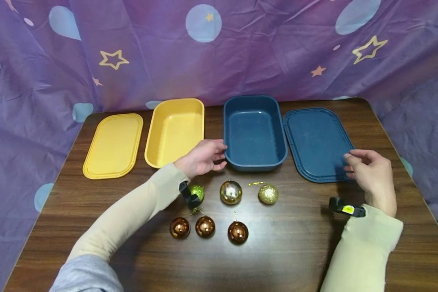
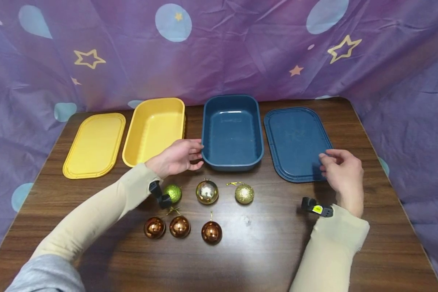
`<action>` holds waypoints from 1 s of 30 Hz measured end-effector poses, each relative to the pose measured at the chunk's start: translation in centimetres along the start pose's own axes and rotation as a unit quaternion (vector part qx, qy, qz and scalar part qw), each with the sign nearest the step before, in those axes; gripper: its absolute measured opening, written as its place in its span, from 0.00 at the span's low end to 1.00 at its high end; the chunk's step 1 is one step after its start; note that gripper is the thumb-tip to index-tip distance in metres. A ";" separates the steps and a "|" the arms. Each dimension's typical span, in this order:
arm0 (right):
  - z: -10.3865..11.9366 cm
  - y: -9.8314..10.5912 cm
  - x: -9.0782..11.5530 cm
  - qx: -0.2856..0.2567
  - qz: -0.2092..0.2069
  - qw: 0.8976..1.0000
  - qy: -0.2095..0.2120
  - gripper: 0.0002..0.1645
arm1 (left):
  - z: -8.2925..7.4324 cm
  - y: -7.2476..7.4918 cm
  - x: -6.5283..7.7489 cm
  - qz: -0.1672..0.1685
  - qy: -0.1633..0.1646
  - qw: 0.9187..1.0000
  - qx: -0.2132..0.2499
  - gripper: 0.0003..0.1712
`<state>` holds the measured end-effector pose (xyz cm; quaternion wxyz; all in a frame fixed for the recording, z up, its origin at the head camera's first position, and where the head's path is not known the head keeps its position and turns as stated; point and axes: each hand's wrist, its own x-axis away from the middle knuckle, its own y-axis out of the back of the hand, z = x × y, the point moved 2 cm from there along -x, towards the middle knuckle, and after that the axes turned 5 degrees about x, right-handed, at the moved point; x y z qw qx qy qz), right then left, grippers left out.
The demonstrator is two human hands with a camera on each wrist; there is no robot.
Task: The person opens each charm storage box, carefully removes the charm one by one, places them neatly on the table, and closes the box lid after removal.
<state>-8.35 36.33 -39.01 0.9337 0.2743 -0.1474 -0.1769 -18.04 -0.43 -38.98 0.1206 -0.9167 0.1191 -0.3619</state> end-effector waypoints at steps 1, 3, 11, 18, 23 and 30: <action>-0.4 0.3 0.0 0.004 -0.001 1.000 -0.017 0.11 | 0.0 0.0 0.0 0.000 0.001 1.000 0.003 0.24; -1.1 0.7 -0.1 0.018 -0.001 0.999 -0.049 0.21 | 0.0 0.0 -0.1 -0.003 0.002 1.000 0.009 0.22; -2.8 1.7 -0.2 0.115 0.024 0.987 -0.110 0.41 | 0.1 0.0 -0.5 -0.003 0.004 1.000 0.025 0.23; -2.8 1.8 0.0 0.199 0.058 0.972 -0.111 0.41 | 0.1 -0.1 -0.8 -0.003 0.007 1.000 0.027 0.23; -2.6 1.7 0.2 0.236 0.058 0.965 -0.098 0.39 | 0.1 -0.1 -0.8 0.000 0.008 1.000 0.023 0.23; -2.7 1.5 0.1 0.246 0.061 0.962 -0.102 0.37 | 0.1 -0.2 -0.8 0.002 0.012 1.000 0.022 0.23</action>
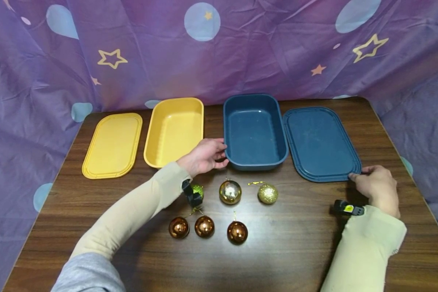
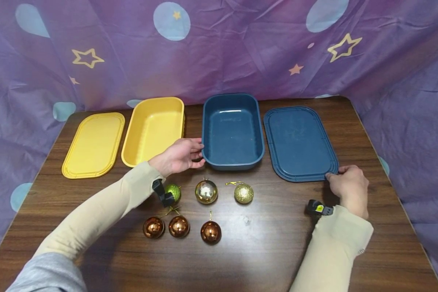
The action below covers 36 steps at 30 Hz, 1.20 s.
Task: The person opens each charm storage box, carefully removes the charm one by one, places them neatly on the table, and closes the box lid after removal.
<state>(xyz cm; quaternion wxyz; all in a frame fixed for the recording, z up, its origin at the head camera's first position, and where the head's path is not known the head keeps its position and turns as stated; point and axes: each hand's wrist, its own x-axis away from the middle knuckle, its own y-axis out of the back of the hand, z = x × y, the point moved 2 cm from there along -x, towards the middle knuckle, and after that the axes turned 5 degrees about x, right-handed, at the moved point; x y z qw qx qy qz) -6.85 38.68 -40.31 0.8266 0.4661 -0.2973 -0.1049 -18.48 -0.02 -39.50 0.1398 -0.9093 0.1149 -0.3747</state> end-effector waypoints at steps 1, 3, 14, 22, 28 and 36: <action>0.0 0.0 0.0 0.003 0.001 1.000 0.001 0.36 | 0.0 0.0 0.0 0.000 0.000 1.000 -0.001 0.23; 0.0 0.0 0.0 0.007 0.008 1.000 0.000 0.36 | 0.0 0.0 0.0 -0.001 0.000 1.000 -0.002 0.23; 0.1 0.4 0.3 0.005 0.009 0.999 -0.031 0.19 | 0.0 0.0 -0.1 -0.010 -0.003 1.000 -0.001 0.25; -0.1 0.2 0.2 -0.022 -0.011 0.998 -0.064 0.23 | 0.1 0.0 -0.3 -0.012 -0.004 1.000 -0.004 0.25; 0.0 -0.2 0.3 -0.047 -0.011 0.997 -0.058 0.25 | 0.1 -0.1 -0.2 -0.015 -0.005 1.000 -0.006 0.25; 0.1 -0.4 0.0 -0.114 -0.005 0.992 -0.060 0.32 | 0.0 -0.1 -0.2 -0.016 -0.009 1.000 -0.010 0.25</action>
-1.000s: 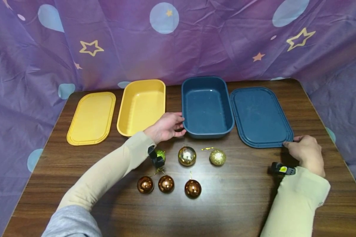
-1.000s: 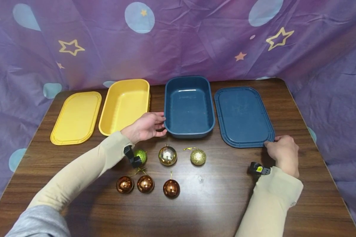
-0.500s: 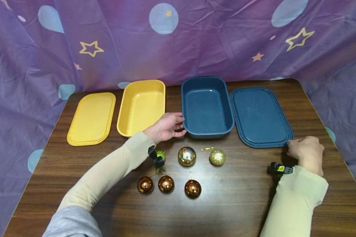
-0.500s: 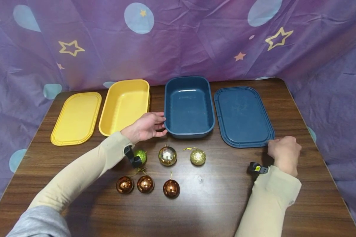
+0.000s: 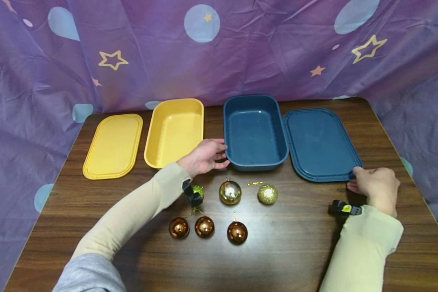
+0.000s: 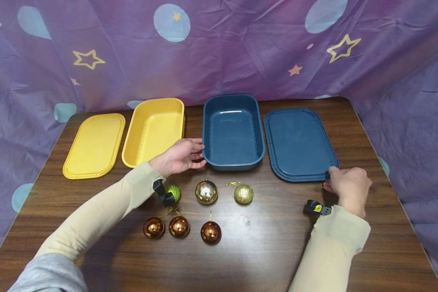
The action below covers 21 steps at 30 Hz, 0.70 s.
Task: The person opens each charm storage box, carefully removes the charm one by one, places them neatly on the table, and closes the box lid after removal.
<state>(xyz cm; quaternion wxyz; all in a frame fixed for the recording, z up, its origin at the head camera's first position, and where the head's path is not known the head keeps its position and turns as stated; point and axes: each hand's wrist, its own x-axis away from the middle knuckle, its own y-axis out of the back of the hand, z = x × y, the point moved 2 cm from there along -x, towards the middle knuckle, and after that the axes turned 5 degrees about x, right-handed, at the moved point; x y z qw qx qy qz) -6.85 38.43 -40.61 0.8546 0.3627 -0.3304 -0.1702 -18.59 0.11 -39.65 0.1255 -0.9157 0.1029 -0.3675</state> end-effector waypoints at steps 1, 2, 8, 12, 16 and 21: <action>0.0 0.0 -0.1 -0.023 0.001 1.000 0.003 0.32 | 0.0 0.0 0.0 0.000 0.000 1.000 0.000 0.25; 0.1 -0.1 -0.1 -0.044 0.003 0.999 0.005 0.34 | 0.0 0.0 0.0 0.000 0.000 1.000 0.000 0.25; 0.5 -0.3 -0.5 -0.265 0.039 0.963 -0.023 0.15 | 0.0 0.0 0.0 0.005 -0.002 1.000 -0.001 0.25; 0.9 -0.4 -0.6 -0.347 0.058 0.936 0.002 0.17 | 0.0 0.0 0.0 0.007 -0.004 1.000 -0.004 0.25; 1.3 -0.4 -0.6 -0.438 0.090 0.892 0.061 0.14 | 0.0 0.0 0.0 0.008 -0.004 1.000 -0.004 0.25; 1.7 -0.2 -0.5 -0.541 0.102 0.829 0.101 0.12 | 0.0 0.0 0.0 0.009 -0.005 1.000 -0.005 0.25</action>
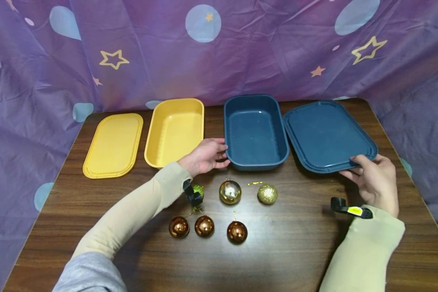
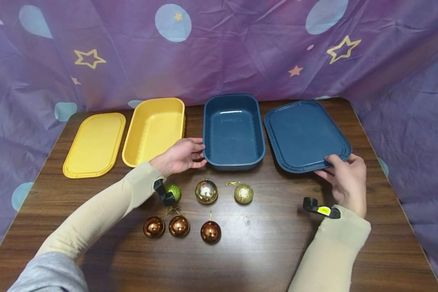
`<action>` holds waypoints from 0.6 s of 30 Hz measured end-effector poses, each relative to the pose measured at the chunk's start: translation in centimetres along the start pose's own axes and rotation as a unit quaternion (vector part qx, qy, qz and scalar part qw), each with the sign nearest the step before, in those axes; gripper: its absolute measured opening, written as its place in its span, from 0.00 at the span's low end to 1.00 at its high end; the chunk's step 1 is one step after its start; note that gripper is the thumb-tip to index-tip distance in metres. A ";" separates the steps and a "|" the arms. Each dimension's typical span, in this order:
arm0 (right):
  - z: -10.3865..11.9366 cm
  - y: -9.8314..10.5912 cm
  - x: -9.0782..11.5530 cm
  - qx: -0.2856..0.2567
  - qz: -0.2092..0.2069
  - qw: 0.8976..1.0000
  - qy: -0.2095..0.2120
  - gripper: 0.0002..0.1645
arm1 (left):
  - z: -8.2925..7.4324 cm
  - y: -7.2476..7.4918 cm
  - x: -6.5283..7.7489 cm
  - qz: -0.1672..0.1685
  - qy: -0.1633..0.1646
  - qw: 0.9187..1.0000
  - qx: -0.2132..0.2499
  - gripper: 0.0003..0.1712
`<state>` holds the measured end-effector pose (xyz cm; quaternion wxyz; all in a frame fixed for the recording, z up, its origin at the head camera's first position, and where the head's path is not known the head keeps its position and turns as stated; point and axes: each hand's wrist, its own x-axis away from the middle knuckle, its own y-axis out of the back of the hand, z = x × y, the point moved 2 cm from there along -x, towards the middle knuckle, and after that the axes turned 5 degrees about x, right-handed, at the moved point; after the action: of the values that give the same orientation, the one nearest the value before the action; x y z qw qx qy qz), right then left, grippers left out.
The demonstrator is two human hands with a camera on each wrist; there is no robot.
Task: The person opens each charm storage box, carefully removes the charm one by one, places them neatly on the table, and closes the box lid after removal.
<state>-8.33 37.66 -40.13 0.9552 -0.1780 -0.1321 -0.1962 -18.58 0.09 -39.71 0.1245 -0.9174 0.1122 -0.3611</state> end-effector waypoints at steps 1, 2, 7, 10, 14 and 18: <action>0.0 -0.1 0.0 -0.013 0.002 1.000 0.009 0.12 | 0.0 0.0 0.0 0.000 0.000 1.000 -0.001 0.25; 0.1 -0.2 0.0 -0.024 0.006 1.000 0.018 0.12 | 0.0 0.0 0.0 0.001 -0.001 1.000 -0.002 0.25; 0.2 -0.5 0.2 -0.045 0.019 0.997 0.051 0.15 | -0.1 -0.1 0.1 0.001 -0.006 1.000 -0.004 0.26; 0.3 -0.8 0.4 -0.034 0.025 0.997 0.058 0.18 | -0.1 -0.1 0.2 0.001 -0.009 1.000 -0.003 0.26; 0.3 -1.2 0.6 -0.018 0.042 0.997 0.064 0.19 | -0.1 -0.1 0.2 0.002 -0.011 1.000 -0.001 0.26; 0.5 -1.7 0.8 -0.003 0.053 0.996 0.069 0.22 | 0.0 -0.1 0.2 0.000 -0.011 1.000 -0.001 0.26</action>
<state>-8.46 36.19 -38.92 0.9705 -0.1736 -0.0562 -0.1578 -18.46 0.13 -39.52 0.1252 -0.9213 0.1114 -0.3510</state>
